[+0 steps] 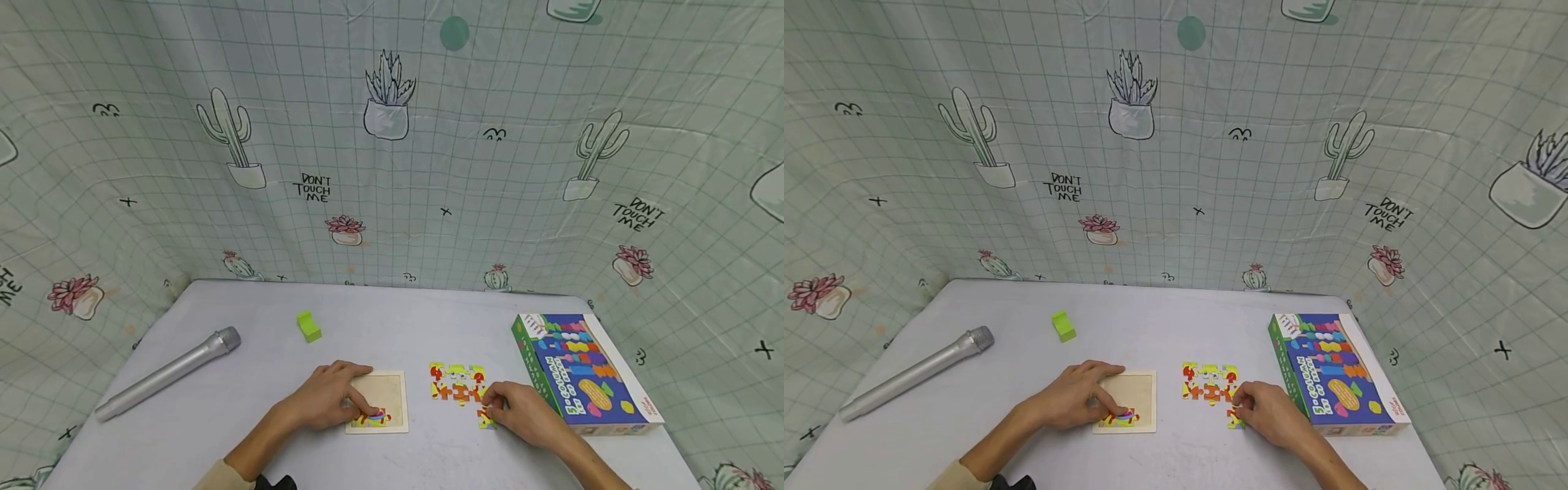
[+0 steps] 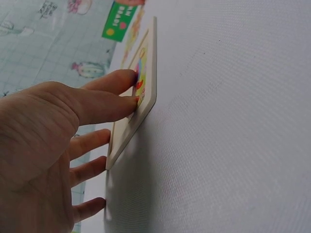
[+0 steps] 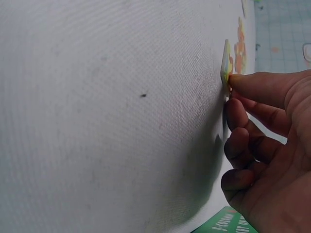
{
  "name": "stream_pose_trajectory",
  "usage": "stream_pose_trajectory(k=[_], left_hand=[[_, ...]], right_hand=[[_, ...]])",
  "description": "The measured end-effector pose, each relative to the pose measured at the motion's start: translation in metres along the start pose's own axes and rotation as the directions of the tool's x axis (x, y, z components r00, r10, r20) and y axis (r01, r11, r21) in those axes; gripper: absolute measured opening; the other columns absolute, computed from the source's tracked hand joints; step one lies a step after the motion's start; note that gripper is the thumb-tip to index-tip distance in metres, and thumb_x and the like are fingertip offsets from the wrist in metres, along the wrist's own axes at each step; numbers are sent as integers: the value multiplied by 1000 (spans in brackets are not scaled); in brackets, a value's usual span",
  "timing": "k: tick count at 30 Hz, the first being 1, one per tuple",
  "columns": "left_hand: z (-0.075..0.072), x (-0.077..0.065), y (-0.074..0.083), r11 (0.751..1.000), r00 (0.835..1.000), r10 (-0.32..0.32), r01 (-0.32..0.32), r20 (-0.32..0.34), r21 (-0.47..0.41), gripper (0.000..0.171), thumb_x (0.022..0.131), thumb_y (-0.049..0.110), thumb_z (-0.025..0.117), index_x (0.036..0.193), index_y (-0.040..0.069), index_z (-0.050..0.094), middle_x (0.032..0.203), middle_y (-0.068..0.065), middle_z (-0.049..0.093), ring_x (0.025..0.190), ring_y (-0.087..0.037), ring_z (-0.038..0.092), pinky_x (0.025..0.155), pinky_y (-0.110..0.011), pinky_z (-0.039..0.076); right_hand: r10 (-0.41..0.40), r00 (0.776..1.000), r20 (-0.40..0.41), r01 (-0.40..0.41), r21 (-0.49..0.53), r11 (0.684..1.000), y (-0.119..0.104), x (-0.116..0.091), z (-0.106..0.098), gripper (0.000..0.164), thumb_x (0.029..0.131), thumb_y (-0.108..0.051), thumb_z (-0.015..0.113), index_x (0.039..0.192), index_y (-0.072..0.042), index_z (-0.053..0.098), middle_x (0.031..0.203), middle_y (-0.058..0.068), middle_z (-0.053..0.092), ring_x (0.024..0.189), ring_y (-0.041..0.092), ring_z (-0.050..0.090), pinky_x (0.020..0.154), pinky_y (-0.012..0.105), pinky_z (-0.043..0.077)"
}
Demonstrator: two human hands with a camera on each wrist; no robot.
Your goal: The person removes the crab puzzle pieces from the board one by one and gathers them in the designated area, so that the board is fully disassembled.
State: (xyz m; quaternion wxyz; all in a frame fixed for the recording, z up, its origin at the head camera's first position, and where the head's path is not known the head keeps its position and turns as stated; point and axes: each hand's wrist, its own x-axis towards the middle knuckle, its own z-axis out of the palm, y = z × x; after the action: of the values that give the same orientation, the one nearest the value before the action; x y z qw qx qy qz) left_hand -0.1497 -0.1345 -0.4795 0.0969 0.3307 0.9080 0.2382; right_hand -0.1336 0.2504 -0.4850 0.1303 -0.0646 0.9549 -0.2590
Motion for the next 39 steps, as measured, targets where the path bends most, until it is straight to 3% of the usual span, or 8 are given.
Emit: stream_pose_trajectory(k=[13, 23, 31, 39], left_hand=[[1, 2, -2, 1000, 1000, 8, -7, -10, 21, 33, 88, 14, 70, 100, 44, 79, 148, -6, 52, 136, -33, 43, 99, -64, 35], [1, 0, -1, 1000, 1000, 16, -16, -18, 4, 33, 87, 15, 70, 104, 42, 79, 148, -7, 52, 136, -35, 44, 98, -64, 35], [1, 1, -1, 1000, 1000, 9, -8, -17, 10, 34, 86, 14, 71, 104, 42, 79, 147, -7, 53, 135, -34, 44, 98, -65, 35], [2, 1, -1, 998, 1000, -3, 4, -17, 57, 42, 87, 23, 74, 129, 28, 68, 147, -6, 53, 133, -31, 47, 98, -62, 38]], right_hand=[[-14, 999, -52, 16, 44, 999, -4, 4, -2, 10, 88, -19, 77, 95, -20, 70, 74, -7, 56, 66, 11, 49, 59, 25, 38], [-153, 987, -51, 157, 86, 984, -24, 9, 7, 4, 93, -21, 72, 96, -19, 71, 75, -11, 56, 66, 6, 49, 60, 24, 40], [-274, 962, -10, 273, 130, 953, -55, 16, 25, 3, 92, -20, 71, 94, -18, 70, 77, -12, 59, 69, 4, 52, 61, 23, 44], [-389, 916, 96, 380, 107, 919, -90, 23, 43, 5, 89, -18, 71, 94, -20, 72, 75, -17, 58, 70, 1, 52, 67, 23, 43]])
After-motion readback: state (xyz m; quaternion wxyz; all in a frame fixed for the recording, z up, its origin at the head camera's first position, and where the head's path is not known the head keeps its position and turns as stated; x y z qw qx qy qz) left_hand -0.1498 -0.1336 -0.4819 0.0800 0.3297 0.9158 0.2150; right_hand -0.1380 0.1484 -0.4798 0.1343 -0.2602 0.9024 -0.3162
